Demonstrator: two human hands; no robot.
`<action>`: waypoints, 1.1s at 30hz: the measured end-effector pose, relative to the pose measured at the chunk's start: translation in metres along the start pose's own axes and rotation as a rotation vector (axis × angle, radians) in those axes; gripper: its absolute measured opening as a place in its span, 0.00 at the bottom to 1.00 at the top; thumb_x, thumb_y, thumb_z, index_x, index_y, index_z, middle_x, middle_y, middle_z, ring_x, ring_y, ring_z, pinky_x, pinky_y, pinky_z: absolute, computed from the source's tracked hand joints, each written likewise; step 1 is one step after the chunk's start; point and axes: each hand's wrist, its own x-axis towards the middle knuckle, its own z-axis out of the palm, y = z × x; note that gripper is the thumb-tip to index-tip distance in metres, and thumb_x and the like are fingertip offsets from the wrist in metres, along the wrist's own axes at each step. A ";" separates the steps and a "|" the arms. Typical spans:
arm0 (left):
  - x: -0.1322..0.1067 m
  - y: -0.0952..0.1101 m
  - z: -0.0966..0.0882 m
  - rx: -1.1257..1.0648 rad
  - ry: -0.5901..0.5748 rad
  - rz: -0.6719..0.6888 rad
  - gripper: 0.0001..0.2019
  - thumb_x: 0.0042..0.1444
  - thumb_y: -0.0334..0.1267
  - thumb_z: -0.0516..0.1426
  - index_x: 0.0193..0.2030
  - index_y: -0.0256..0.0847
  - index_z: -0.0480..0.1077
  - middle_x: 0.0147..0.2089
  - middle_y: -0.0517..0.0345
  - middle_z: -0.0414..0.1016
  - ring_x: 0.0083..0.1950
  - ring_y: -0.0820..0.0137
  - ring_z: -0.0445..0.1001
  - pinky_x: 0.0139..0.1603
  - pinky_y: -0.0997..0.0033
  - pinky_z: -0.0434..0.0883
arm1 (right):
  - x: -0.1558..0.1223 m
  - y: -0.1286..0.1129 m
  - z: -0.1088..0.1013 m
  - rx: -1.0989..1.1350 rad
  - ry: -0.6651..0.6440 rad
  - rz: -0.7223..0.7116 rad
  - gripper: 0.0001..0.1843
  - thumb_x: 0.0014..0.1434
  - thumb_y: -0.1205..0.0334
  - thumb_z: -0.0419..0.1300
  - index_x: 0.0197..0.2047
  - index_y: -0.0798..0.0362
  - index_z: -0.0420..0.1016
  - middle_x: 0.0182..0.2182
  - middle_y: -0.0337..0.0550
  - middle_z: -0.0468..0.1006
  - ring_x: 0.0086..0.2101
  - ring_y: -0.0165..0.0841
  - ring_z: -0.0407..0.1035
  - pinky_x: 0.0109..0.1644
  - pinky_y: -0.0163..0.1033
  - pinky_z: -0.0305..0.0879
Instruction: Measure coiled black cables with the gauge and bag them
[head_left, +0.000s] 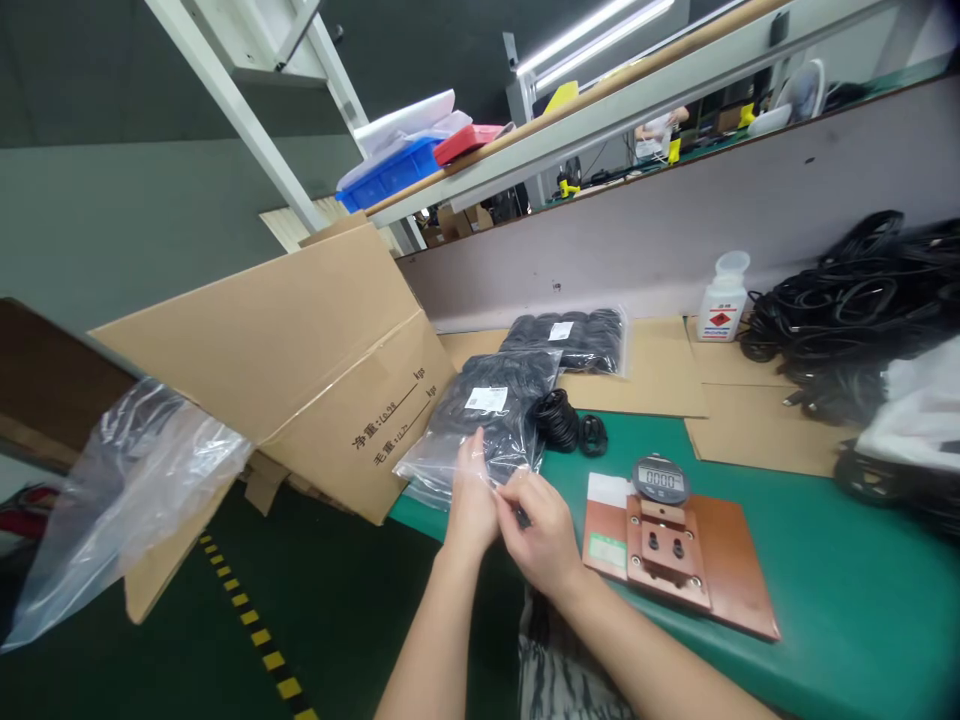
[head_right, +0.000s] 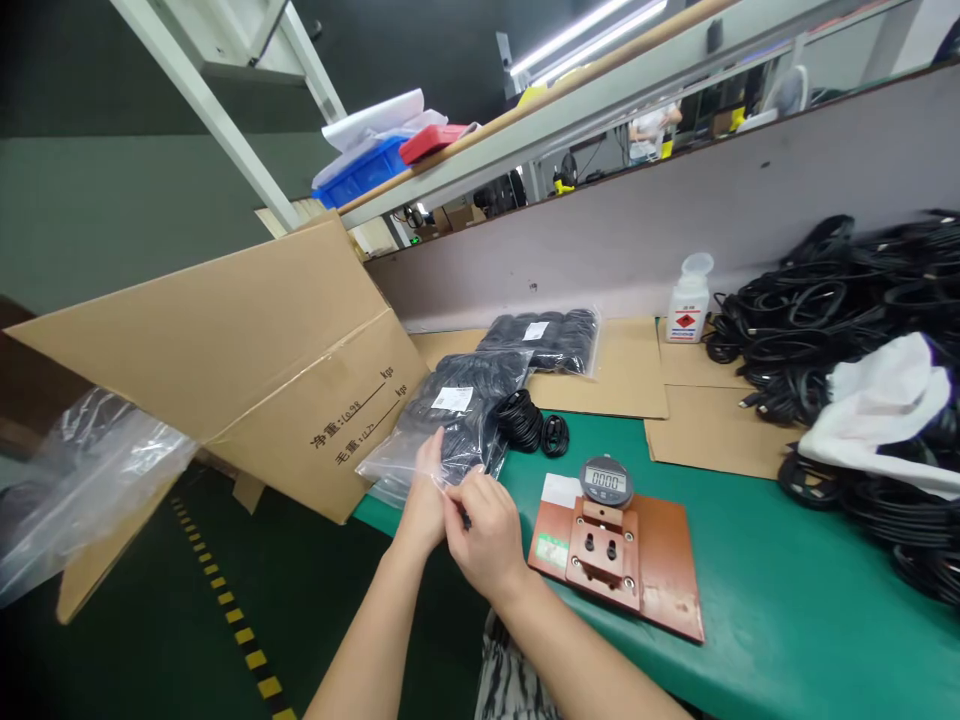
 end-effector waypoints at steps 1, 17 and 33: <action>-0.003 -0.001 -0.005 -0.007 -0.037 0.021 0.39 0.56 0.35 0.58 0.72 0.42 0.45 0.72 0.40 0.49 0.73 0.53 0.50 0.69 0.47 0.53 | -0.001 0.000 0.000 0.013 0.001 0.010 0.11 0.65 0.67 0.52 0.31 0.52 0.70 0.26 0.42 0.71 0.29 0.35 0.65 0.34 0.40 0.62; -0.011 -0.001 -0.019 0.164 -0.249 0.170 0.33 0.65 0.37 0.51 0.73 0.52 0.42 0.76 0.48 0.40 0.70 0.54 0.57 0.68 0.49 0.57 | -0.003 0.000 0.002 0.024 -0.004 0.063 0.10 0.64 0.68 0.54 0.31 0.52 0.70 0.26 0.41 0.71 0.29 0.35 0.66 0.35 0.41 0.60; -0.012 -0.019 -0.023 0.241 -0.256 0.415 0.24 0.68 0.37 0.47 0.70 0.49 0.55 0.75 0.50 0.44 0.75 0.59 0.41 0.71 0.48 0.53 | -0.003 -0.001 -0.001 -0.030 -0.013 0.083 0.11 0.65 0.66 0.54 0.30 0.52 0.71 0.25 0.40 0.70 0.29 0.35 0.63 0.35 0.40 0.55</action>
